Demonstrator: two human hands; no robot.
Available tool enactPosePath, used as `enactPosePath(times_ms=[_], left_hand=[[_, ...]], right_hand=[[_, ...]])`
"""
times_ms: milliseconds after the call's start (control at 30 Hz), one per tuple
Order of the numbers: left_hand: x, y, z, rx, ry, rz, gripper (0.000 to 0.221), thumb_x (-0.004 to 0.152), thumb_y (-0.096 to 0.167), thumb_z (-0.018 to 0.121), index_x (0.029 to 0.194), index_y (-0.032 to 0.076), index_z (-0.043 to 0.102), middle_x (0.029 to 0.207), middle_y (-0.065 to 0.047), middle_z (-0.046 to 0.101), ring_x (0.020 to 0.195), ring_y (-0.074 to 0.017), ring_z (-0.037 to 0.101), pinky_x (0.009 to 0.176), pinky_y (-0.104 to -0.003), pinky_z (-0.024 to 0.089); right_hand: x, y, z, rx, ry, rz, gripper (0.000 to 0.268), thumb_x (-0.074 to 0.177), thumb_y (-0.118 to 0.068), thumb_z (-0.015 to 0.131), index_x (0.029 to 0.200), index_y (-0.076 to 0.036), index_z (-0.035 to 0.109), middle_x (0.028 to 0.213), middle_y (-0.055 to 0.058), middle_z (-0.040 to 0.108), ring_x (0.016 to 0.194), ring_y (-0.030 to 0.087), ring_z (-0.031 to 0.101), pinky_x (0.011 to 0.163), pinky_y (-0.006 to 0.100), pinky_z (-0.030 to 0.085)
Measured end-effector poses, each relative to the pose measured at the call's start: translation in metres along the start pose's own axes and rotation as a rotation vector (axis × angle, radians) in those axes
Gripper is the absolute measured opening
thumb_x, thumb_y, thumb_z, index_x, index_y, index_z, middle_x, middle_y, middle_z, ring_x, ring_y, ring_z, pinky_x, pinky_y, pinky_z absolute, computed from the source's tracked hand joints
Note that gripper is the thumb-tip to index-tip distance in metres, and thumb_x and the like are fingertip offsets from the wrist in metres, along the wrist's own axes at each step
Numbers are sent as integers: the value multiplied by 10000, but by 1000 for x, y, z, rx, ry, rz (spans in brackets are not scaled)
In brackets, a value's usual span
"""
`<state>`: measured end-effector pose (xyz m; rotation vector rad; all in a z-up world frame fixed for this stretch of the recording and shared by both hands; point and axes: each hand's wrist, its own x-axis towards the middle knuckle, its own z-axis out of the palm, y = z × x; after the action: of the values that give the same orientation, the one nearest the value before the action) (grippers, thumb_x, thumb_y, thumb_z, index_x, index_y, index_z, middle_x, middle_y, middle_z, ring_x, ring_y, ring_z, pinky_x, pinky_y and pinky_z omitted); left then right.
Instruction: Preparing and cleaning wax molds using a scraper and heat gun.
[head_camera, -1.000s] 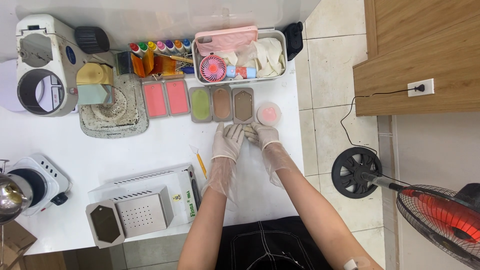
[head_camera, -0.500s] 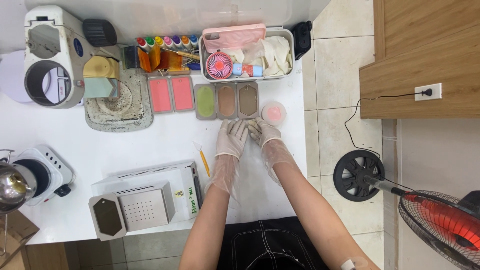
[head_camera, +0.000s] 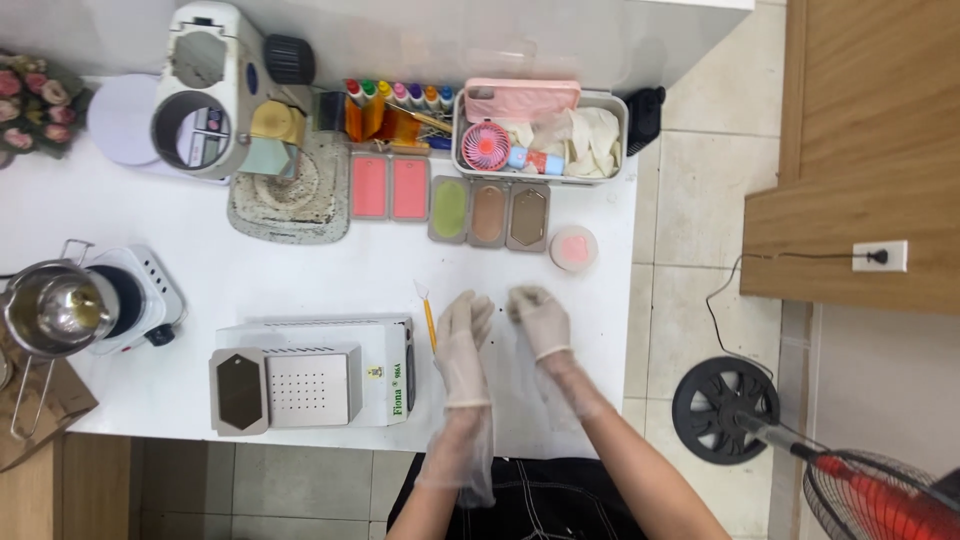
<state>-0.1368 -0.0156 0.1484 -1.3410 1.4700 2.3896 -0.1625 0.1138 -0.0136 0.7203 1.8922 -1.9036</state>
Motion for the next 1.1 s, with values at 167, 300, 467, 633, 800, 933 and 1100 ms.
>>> enactPosePath(times_ms=[167, 300, 467, 633, 800, 933, 1100], left_hand=[[-37, -12, -26, 121, 33, 74, 414, 1017, 282, 520, 1295, 4, 649, 1119, -105, 732, 1029, -180, 680, 952, -337, 532], [-61, -17, -35, 89, 75, 158, 345, 1024, 212, 545, 1280, 7, 653, 1065, -89, 735, 981, -155, 666, 910, -323, 531], [-77, -13, -45, 67, 87, 141, 335, 1019, 216, 542, 1267, 21, 653, 1043, -79, 744, 982, -144, 679, 911, -305, 538], [-47, -10, -53, 94, 18, 129, 377, 1005, 244, 556, 1261, -6, 674, 1060, -112, 752, 962, -169, 691, 889, -325, 546], [66, -25, -58, -164, -50, -83, 464, 999, 241, 536, 1364, -45, 556, 1308, -158, 665, 1185, -263, 662, 1032, -371, 521], [189, -81, -52, -328, -143, -223, 474, 1010, 206, 504, 1419, -32, 477, 1390, -162, 603, 1273, -284, 620, 1079, -370, 494], [257, -109, -19, -394, -77, -260, 426, 1019, 127, 501, 1406, -52, 507, 1388, -157, 593, 1278, -279, 618, 1064, -333, 511]], right_hand=[[-28, 3, 56, -94, -201, -11, 375, 944, -291, 643, 1194, -22, 719, 990, 99, 715, 841, 180, 683, 725, 306, 560], [-62, -45, 96, -881, -358, -618, 565, 833, -302, 797, 1252, 16, 592, 1137, 249, 641, 977, 371, 647, 831, 434, 545], [-70, -35, 115, -1079, -349, -540, 517, 844, -217, 695, 1282, -1, 527, 1107, 204, 642, 963, 358, 657, 831, 435, 550], [-65, -26, 104, -1099, -301, -439, 295, 992, -100, 523, 1277, -32, 558, 1128, 202, 646, 958, 372, 675, 811, 450, 560], [-82, -28, 53, -870, -189, -298, 295, 1005, -197, 552, 1258, -79, 649, 1170, 212, 718, 1054, 378, 695, 898, 441, 559], [-111, -35, 1, -898, -18, -233, 485, 891, -231, 661, 1347, -86, 583, 1227, 199, 687, 1069, 365, 692, 948, 422, 541], [-142, -36, -53, -914, 60, 44, 505, 949, -286, 667, 1415, -129, 553, 1089, 106, 755, 911, 216, 730, 854, 350, 569]])
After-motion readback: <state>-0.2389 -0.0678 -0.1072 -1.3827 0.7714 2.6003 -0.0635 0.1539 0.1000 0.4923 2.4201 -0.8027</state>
